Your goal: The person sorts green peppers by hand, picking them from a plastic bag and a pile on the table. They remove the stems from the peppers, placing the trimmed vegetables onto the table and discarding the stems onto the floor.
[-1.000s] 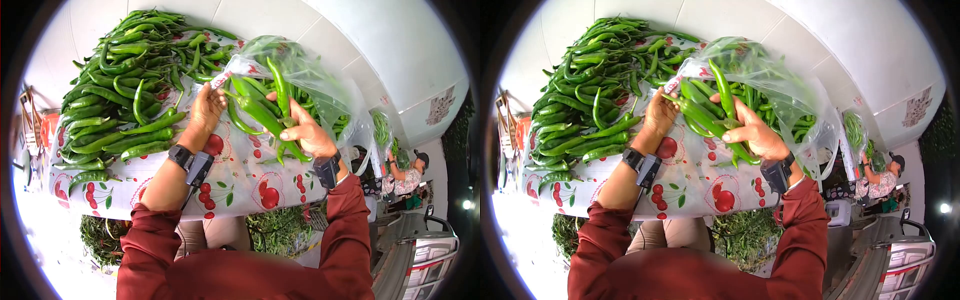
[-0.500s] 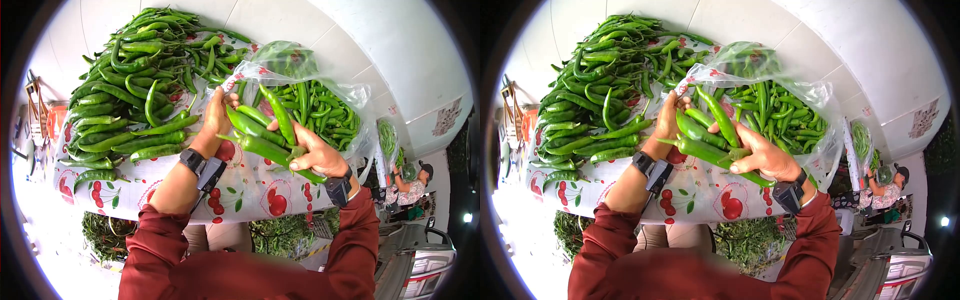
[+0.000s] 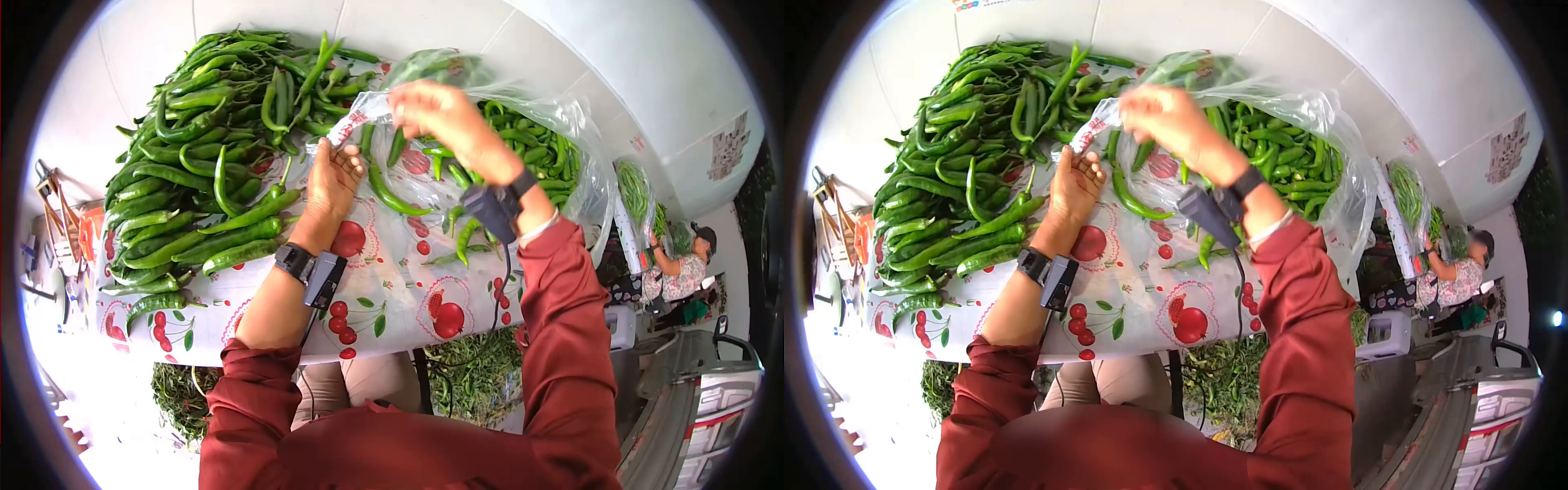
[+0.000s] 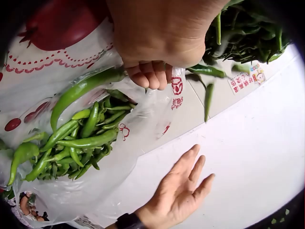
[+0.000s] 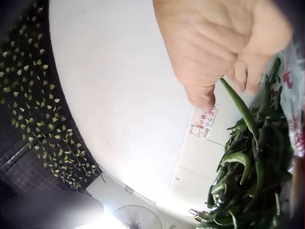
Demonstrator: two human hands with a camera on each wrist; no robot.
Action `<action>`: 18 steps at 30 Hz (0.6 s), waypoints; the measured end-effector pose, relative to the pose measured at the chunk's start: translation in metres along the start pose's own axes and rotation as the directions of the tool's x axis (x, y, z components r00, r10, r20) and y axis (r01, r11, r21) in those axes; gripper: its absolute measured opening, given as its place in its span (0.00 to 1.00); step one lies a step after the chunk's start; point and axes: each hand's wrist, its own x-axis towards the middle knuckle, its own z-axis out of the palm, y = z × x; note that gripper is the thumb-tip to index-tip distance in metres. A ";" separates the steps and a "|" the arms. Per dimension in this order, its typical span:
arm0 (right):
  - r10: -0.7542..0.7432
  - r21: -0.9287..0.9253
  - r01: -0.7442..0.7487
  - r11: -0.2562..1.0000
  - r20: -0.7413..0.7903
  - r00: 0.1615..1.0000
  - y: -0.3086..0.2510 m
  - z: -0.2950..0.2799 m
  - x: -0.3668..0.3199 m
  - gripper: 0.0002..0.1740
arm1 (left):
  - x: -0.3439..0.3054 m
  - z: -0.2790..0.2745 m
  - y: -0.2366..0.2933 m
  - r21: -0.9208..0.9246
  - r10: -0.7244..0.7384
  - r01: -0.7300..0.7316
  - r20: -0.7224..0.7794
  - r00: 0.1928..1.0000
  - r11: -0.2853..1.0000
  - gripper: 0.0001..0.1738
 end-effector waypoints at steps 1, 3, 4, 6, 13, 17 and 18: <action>0.118 -0.053 -0.116 0.992 0.046 0.992 0.008 0.002 -0.016 0.11 | 0.001 -0.002 0.000 0.011 0.003 -0.004 0.019 1.000 1.000 0.17; 0.137 -0.372 -0.111 0.922 0.044 0.990 0.034 0.014 -0.039 0.10 | 0.002 -0.003 -0.001 0.008 0.007 -0.007 0.045 0.999 1.000 0.18; 0.127 -0.472 -0.099 0.876 0.027 0.992 0.049 0.022 -0.050 0.11 | 0.001 -0.003 -0.001 0.021 0.002 -0.002 0.029 1.000 1.000 0.19; 0.142 -0.710 -0.083 0.699 0.024 0.990 0.062 0.038 -0.063 0.13 | 0.004 -0.010 0.001 0.045 -0.029 0.028 0.033 0.999 0.999 0.19; 0.067 -0.689 -0.036 0.724 0.018 0.998 0.072 0.041 -0.089 0.14 | -0.003 -0.006 0.000 0.138 0.003 -0.007 0.027 1.000 0.990 0.18; 0.092 -0.630 -0.109 0.769 -0.060 0.994 0.048 0.009 -0.119 0.12 | -0.007 -0.002 0.000 0.173 -0.008 0.005 0.019 1.000 0.985 0.17; 0.100 -0.587 -0.177 0.790 -0.162 0.982 0.048 -0.003 -0.126 0.11 | -0.006 -0.004 -0.001 0.174 -0.009 0.006 0.018 1.000 0.985 0.17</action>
